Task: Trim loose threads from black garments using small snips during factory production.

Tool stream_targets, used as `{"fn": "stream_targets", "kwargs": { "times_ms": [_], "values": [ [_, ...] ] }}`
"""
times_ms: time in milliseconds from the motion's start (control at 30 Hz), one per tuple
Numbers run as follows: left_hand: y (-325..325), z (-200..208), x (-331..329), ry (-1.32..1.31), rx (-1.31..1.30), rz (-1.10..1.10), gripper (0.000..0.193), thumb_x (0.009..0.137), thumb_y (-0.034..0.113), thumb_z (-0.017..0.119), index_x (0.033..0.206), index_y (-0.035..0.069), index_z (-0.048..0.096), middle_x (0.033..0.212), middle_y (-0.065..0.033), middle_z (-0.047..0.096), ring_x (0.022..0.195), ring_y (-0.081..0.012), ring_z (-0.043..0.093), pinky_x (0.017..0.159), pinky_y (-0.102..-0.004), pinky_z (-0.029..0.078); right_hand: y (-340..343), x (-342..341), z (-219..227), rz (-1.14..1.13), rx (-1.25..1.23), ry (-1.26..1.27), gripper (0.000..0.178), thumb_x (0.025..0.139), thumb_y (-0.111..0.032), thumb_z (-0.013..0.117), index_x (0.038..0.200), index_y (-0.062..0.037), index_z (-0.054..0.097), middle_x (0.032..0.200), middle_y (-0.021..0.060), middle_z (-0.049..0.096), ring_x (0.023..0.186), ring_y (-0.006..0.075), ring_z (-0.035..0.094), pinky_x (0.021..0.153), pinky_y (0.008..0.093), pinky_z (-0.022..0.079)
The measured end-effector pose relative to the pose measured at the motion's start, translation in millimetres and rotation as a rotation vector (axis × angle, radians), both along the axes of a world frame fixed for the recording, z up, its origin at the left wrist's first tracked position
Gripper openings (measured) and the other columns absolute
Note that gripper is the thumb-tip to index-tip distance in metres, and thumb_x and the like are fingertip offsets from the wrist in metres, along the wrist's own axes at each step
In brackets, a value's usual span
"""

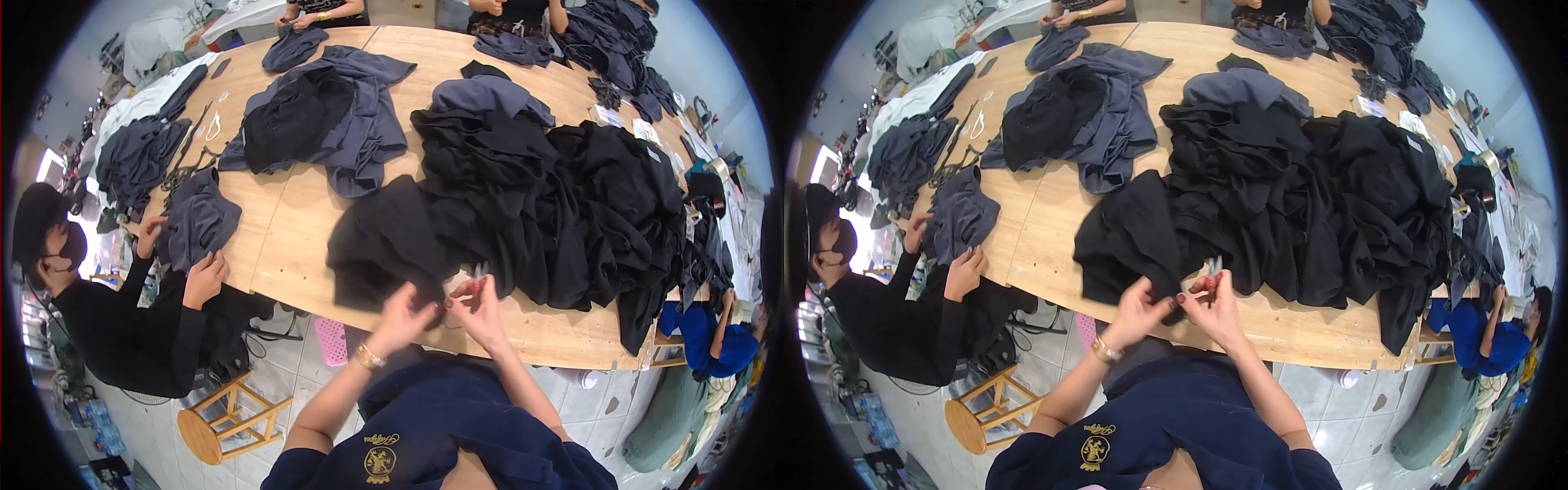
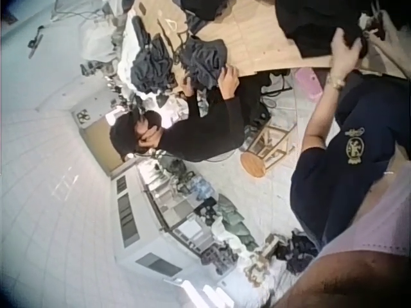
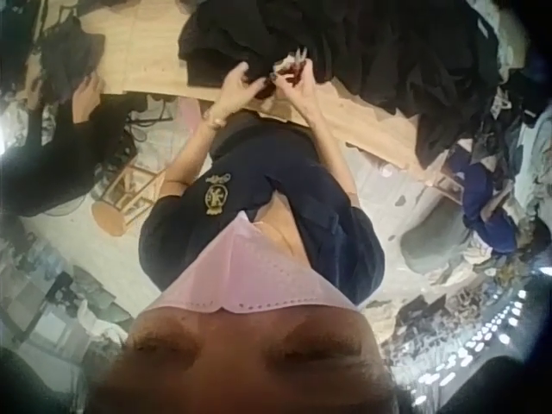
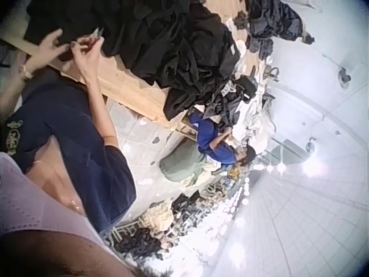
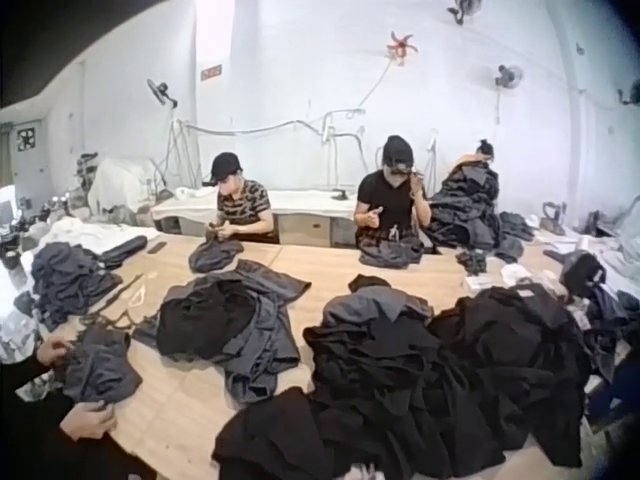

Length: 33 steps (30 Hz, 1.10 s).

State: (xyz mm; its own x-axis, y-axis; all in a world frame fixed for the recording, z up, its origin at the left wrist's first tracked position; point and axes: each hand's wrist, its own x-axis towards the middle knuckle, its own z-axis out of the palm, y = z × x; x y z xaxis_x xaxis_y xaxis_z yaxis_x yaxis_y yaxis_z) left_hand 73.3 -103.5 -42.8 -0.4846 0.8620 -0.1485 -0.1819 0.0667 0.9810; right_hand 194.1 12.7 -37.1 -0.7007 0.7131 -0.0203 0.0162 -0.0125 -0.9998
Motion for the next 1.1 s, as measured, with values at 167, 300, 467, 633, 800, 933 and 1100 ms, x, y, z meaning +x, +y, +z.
{"fn": "stream_targets", "kwargs": {
  "times_ms": [167, 300, 467, 633, 800, 933, 1100],
  "values": [
    [-22.3, -36.4, 42.4, -0.968, 0.227, 0.177, 0.021, 0.087, 0.012, 0.058, 0.107, 0.009, 0.055, 0.099, -0.0029, 0.057, 0.087, -0.0128, 0.055, 0.074, -0.0252, 0.044, -13.3, -3.2, -34.2, 0.039, 0.142, -0.095, 0.044, 0.072, -0.018, 0.076, 0.094, -0.0024, 0.041, 0.078, 0.0060, 0.047, 0.073, 0.0153, 0.046, 0.066, 0.0286, 0.042],
    [-26.2, -26.5, 23.2, -1.188, 0.104, 0.278, 0.030, 0.089, 0.036, 0.058, 0.107, 0.012, 0.055, 0.099, -0.0028, 0.059, 0.085, -0.0144, 0.055, 0.074, -0.0280, 0.043, -20.4, 0.4, 4.1, 0.085, 0.186, -0.137, 0.044, 0.070, -0.013, 0.077, 0.091, -0.0049, 0.040, 0.079, 0.0004, 0.039, 0.072, 0.0111, 0.038, 0.065, 0.0225, 0.036],
    [-15.1, 21.1, -28.7, -0.813, 0.241, 0.492, 0.039, 0.091, 0.044, 0.051, 0.112, 0.011, 0.055, 0.106, -0.0033, 0.062, 0.091, -0.0162, 0.058, 0.070, -0.0295, 0.046, -15.3, -2.7, 24.2, 0.041, 0.295, -0.078, 0.047, 0.068, -0.014, 0.078, 0.082, -0.0076, 0.034, 0.074, 0.0001, 0.034, 0.067, 0.0102, 0.033, 0.060, 0.0227, 0.032],
    [-21.0, 36.5, -40.1, -0.890, 0.456, 0.243, 0.044, 0.096, 0.044, 0.037, 0.111, 0.007, 0.057, 0.101, -0.0065, 0.065, 0.091, -0.0206, 0.063, 0.081, -0.0396, 0.051, -10.3, 0.7, 26.4, 0.063, 0.406, -0.207, 0.050, 0.066, -0.020, 0.080, 0.093, -0.0044, 0.040, 0.080, 0.0037, 0.044, 0.072, 0.0138, 0.041, 0.065, 0.0252, 0.038],
    [-19.4, 31.9, -25.8, -0.984, 0.559, 0.136, 0.054, 0.097, 0.047, 0.028, 0.133, 0.009, 0.040, 0.129, -0.0103, 0.051, 0.110, -0.0226, 0.055, 0.092, -0.0460, 0.047, -7.0, -0.1, 24.3, -0.028, 0.402, -0.139, 0.035, 0.073, -0.008, 0.072, 0.094, -0.0035, 0.044, 0.082, 0.0042, 0.048, 0.073, 0.0127, 0.043, 0.068, 0.0244, 0.040],
    [-20.9, 31.6, -21.9, -1.026, 0.533, 0.190, 0.053, 0.098, 0.045, 0.028, 0.135, 0.008, 0.036, 0.129, -0.0115, 0.050, 0.112, -0.0245, 0.055, 0.097, -0.0467, 0.044, -4.9, -6.0, 28.6, -0.037, 0.355, -0.126, 0.025, 0.077, -0.001, 0.063, 0.094, -0.0027, 0.045, 0.080, 0.0074, 0.051, 0.069, 0.0167, 0.050, 0.066, 0.0287, 0.043],
    [-18.9, 12.0, -20.0, -1.047, 0.517, 0.535, 0.046, 0.094, 0.045, 0.042, 0.114, 0.006, 0.054, 0.109, -0.0089, 0.063, 0.094, -0.0218, 0.063, 0.084, -0.0361, 0.053, -0.5, -10.8, 6.7, -0.068, 0.293, -0.079, 0.021, 0.077, 0.002, 0.057, 0.093, -0.0026, 0.044, 0.078, 0.0071, 0.052, 0.067, 0.0153, 0.049, 0.065, 0.0273, 0.042]
  ]
}}
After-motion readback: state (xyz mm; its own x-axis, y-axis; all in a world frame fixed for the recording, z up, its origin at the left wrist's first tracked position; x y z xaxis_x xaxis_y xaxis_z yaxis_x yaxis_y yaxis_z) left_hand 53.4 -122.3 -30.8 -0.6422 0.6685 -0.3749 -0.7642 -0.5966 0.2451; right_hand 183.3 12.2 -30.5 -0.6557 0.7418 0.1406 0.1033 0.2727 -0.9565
